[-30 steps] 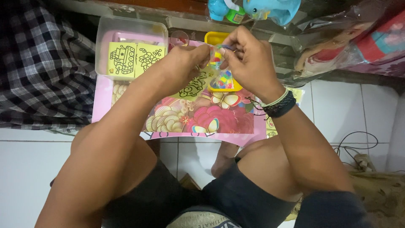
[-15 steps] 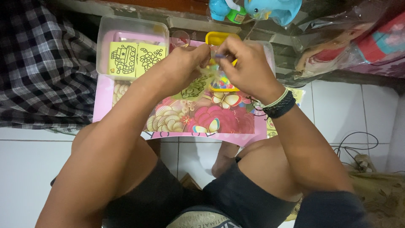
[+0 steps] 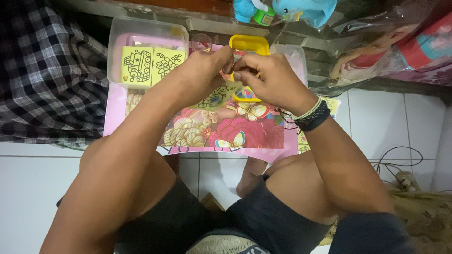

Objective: The person sits on the floor and packs small, yellow, cartoon-themed sticker sheets into clear plastic bags. They pick up each sheet, place it inside a bag, and then set the packaged item aside on the floor.

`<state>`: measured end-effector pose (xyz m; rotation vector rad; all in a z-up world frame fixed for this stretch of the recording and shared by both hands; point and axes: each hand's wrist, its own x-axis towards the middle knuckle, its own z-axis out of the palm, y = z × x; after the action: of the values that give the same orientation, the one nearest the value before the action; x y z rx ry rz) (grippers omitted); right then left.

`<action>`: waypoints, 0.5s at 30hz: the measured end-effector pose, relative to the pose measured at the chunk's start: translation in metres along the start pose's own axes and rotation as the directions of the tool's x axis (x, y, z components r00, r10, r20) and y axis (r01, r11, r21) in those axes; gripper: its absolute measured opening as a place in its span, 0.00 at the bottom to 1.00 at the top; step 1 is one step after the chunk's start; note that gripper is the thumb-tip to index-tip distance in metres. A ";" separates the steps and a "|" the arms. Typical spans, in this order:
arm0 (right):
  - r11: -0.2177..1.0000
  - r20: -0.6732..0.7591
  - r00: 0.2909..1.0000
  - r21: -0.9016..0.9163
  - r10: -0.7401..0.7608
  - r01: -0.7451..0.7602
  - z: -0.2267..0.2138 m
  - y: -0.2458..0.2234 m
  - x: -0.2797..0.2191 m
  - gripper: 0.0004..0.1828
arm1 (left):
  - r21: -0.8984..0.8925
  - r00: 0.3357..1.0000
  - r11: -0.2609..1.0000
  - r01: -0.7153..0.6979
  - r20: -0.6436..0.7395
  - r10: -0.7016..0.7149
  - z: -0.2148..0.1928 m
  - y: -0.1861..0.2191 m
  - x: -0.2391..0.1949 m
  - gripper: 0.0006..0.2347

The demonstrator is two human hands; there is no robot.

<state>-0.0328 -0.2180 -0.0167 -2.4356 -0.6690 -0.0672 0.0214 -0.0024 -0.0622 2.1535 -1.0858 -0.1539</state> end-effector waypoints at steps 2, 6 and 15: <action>1.000 -0.031 0.999 0.020 -0.019 0.020 -0.003 -0.003 -0.001 0.04 | -0.031 1.000 1.000 -0.004 -0.015 0.003 -0.009 0.007 -0.002 0.09; 0.997 -0.263 0.963 0.041 -0.057 0.070 -0.012 -0.015 0.000 0.05 | -0.099 0.990 0.992 -0.081 -0.123 0.068 -0.020 0.010 -0.004 0.10; 0.993 -0.389 0.919 0.116 0.063 -0.019 -0.018 0.017 -0.004 0.03 | -0.051 0.963 0.999 0.017 -0.268 -0.030 -0.058 0.017 -0.016 0.10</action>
<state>-0.0260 -0.2415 -0.0120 -2.2346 -0.4261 -0.4771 0.0234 0.0345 -0.0115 2.0721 -0.8914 0.0989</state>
